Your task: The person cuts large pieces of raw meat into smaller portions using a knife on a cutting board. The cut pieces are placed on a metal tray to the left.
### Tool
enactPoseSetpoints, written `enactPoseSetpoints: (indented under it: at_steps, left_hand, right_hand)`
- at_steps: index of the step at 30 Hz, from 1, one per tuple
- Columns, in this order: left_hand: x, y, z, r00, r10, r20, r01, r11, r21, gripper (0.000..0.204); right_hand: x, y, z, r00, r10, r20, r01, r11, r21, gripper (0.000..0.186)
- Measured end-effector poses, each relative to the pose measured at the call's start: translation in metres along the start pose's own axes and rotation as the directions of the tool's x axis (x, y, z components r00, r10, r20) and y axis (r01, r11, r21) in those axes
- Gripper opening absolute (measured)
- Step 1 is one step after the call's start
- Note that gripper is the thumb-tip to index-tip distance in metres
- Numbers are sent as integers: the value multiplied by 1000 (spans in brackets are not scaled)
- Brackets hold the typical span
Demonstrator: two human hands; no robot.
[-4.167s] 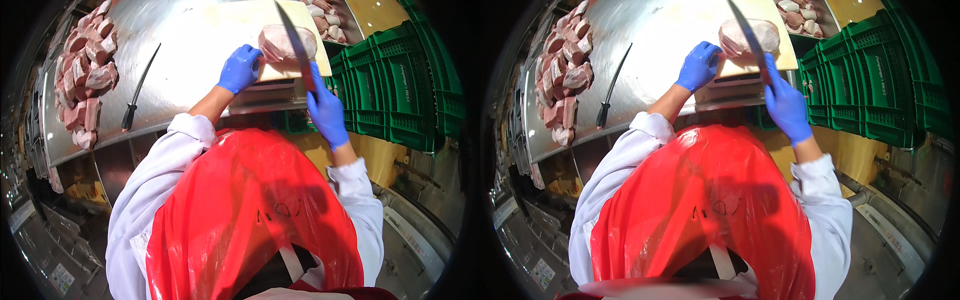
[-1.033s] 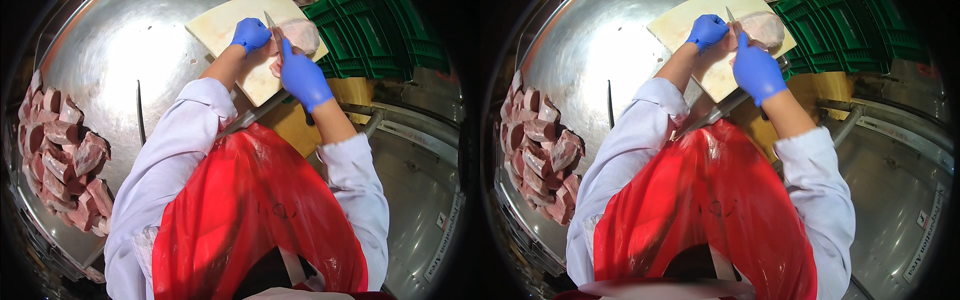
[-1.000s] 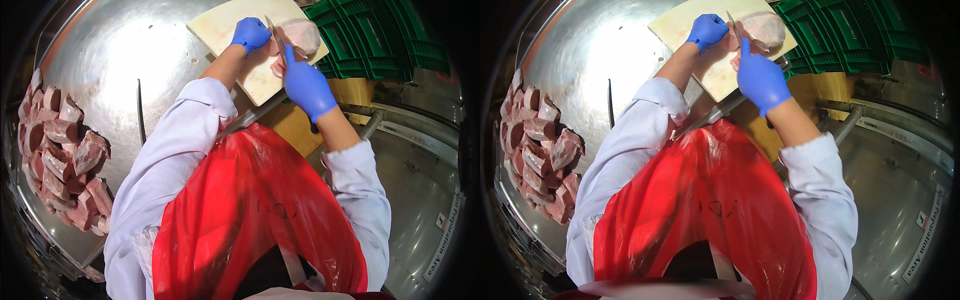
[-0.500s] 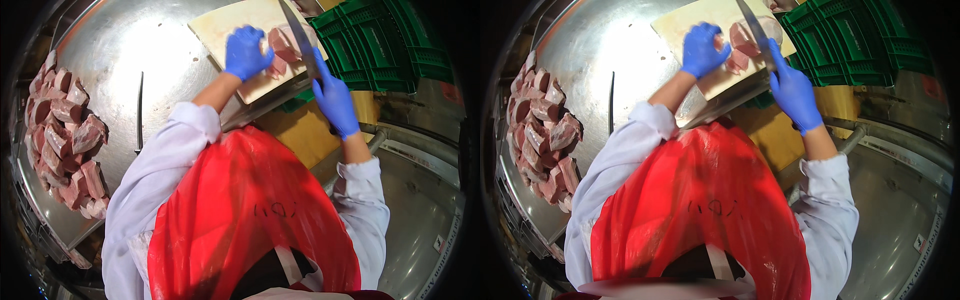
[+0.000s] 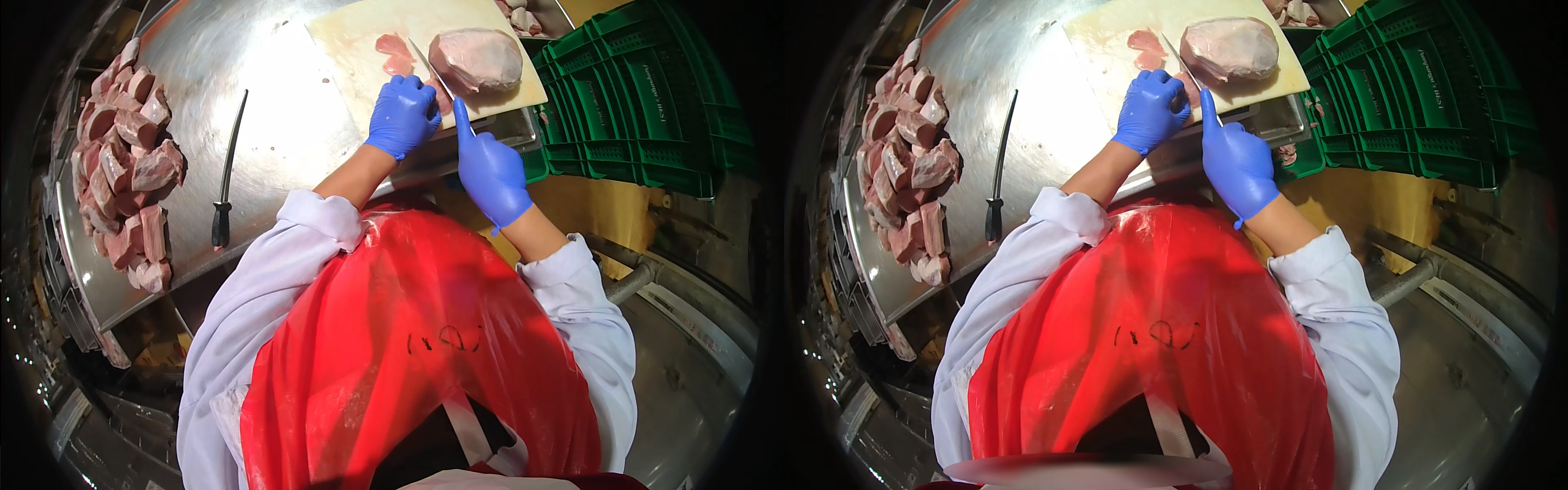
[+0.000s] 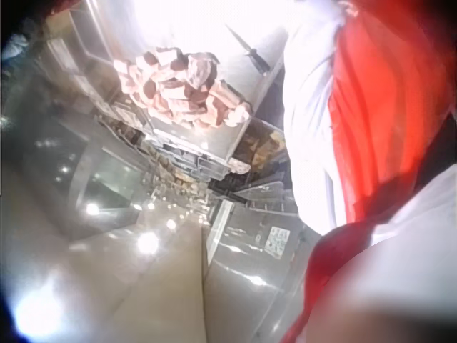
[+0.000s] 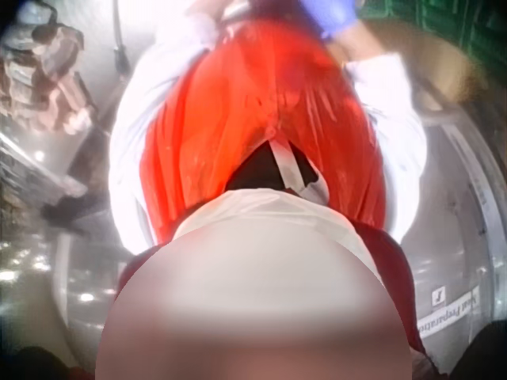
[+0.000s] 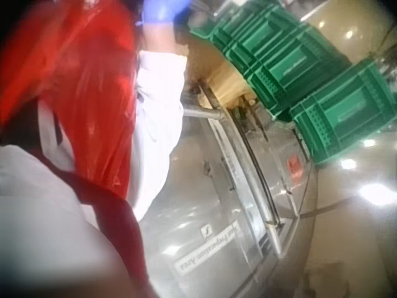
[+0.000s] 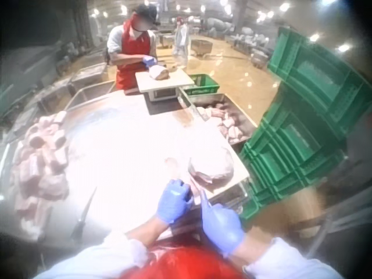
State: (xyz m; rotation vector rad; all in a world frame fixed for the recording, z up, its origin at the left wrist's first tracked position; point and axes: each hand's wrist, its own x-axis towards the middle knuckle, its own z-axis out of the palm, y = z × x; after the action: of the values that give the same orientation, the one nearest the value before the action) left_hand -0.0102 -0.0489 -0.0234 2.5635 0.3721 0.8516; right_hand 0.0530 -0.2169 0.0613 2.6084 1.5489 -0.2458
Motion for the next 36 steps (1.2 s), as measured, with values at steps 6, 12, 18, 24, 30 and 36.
enactPoseSetpoints:
  at_steps: [6,12,18,24,30,36]
  left_hand:
    - [4,-14,0,990,-102,-96,113,987,113,10]
    - [41,-46,-14,971,-174,-164,214,938,273,47]
    - [50,-47,0,985,-46,167,17,985,169,45]
    - [21,-15,-16,959,-117,256,46,962,268,17]
    - [11,65,-11,974,8,226,15,995,-99,16]
    - [130,173,65,970,47,240,46,928,-370,34]
  right_hand:
    - [-47,23,-27,985,-65,159,59,997,41,82]
    - [-84,74,-21,975,-195,106,193,981,31,85]
    - [-107,97,-31,989,-132,-60,145,930,337,79]
    - [-125,142,-38,985,173,21,-126,625,770,73]
    - [-145,182,-24,920,391,1,-134,313,940,71]
    - [-169,222,-13,830,555,-46,-110,244,963,71]
